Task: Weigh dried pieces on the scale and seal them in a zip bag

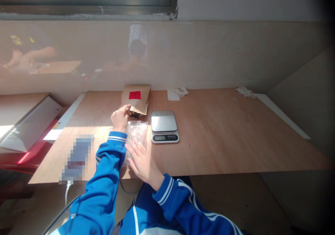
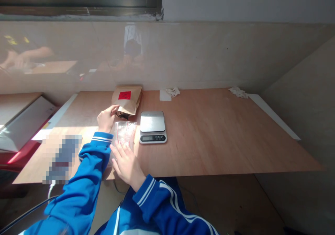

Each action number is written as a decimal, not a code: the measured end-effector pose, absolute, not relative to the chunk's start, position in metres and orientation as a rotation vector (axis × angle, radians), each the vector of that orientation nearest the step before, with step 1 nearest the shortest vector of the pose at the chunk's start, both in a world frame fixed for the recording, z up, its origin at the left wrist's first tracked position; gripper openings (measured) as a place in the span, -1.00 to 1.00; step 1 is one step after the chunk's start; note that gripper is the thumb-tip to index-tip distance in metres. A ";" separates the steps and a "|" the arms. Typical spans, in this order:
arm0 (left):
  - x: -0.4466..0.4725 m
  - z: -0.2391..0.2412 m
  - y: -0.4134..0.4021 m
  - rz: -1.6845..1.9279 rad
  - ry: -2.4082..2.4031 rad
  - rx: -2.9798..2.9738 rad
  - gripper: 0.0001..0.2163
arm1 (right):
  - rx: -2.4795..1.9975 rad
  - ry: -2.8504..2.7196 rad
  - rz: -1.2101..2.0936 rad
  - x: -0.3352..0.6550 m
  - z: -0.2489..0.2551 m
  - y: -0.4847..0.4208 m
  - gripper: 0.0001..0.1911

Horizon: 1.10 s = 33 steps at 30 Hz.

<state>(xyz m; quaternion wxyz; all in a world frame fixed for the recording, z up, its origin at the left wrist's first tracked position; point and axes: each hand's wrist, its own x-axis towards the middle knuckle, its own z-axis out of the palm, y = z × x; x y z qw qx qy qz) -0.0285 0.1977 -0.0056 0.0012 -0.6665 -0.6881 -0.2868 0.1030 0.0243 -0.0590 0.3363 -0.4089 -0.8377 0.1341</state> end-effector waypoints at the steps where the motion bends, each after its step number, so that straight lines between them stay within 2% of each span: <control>1: -0.030 -0.001 0.199 -0.943 -2.135 -2.067 -0.74 | -1.113 -2.191 0.329 0.097 -0.065 0.027 -0.51; 7: -0.036 0.011 0.205 -1.226 -1.854 -2.017 -0.72 | -1.220 -2.198 0.312 0.086 -0.091 0.038 -0.58; 12: -0.031 -0.013 0.198 -1.471 -1.717 -1.966 -0.72 | -1.238 -2.127 0.357 0.093 -0.060 0.047 -0.61; 17: -0.025 -0.047 0.190 -1.623 -1.833 -1.759 -0.75 | -1.286 -1.935 0.357 0.094 -0.030 0.067 -0.56; 24: -0.026 -0.079 0.184 -1.539 -1.946 -1.858 -0.75 | -1.375 -1.908 0.382 0.077 -0.038 0.104 -0.47; 33: -0.023 -0.076 0.169 -1.572 -2.007 -2.010 -0.66 | -1.567 -1.861 0.338 0.062 -0.036 0.134 -0.65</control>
